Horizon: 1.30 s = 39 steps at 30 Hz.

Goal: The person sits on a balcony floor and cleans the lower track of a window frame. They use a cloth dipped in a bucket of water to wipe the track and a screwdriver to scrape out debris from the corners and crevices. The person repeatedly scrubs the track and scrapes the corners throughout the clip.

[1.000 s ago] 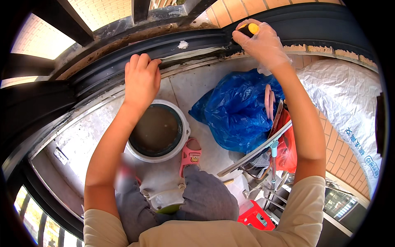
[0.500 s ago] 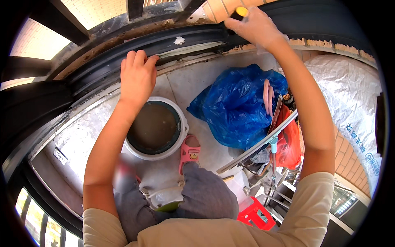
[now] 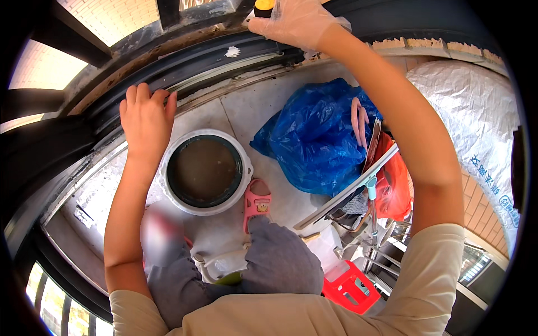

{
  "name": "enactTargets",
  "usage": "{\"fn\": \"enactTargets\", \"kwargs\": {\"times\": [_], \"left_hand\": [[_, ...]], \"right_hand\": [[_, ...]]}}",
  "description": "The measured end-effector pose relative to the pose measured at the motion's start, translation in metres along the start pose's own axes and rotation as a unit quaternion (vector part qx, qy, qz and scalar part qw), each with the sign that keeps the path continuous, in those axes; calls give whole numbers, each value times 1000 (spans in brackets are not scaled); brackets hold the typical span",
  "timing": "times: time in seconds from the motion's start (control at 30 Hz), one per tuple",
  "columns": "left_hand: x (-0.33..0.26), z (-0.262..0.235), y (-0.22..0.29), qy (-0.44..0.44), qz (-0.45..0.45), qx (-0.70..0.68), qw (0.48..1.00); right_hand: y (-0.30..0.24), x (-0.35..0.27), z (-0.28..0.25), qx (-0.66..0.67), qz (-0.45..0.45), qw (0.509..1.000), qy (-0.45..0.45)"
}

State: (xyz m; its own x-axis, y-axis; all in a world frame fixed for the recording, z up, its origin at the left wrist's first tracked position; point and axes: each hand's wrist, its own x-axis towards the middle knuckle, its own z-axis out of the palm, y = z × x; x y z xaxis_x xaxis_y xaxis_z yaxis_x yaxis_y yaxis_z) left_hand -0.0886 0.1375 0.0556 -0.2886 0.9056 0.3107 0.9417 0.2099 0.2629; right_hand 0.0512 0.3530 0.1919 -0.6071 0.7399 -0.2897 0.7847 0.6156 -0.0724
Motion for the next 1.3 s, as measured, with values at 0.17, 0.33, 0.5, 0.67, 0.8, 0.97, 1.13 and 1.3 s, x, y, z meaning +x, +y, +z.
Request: {"fn": "enactTargets", "kwargs": {"times": [0.17, 0.33, 0.5, 0.67, 0.8, 0.97, 1.13, 1.3], "left_hand": [[-2, 6, 8, -6, 41, -80, 996], [1, 18, 21, -24, 75, -75, 994], [11, 33, 45, -50, 69, -75, 993], [13, 39, 54, -53, 52, -48, 996], [13, 38, 54, -34, 76, -47, 995], [13, 37, 57, -41, 58, -54, 996], [13, 37, 58, -33, 58, -49, 997], [13, 38, 59, -32, 62, -48, 996]], "right_hand": [[5, -13, -10, 52, 3, 998, 41], [24, -37, 0, 98, 2, 993, 70], [38, -80, 52, 50, -85, 985, 142], [46, -118, 59, 167, -71, 941, 285], [46, -129, 64, 252, -51, 920, 294], [55, -128, 76, 273, -33, 915, 295], [58, -126, 93, 212, -71, 915, 337], [53, -125, 118, 182, -55, 920, 343]]}}
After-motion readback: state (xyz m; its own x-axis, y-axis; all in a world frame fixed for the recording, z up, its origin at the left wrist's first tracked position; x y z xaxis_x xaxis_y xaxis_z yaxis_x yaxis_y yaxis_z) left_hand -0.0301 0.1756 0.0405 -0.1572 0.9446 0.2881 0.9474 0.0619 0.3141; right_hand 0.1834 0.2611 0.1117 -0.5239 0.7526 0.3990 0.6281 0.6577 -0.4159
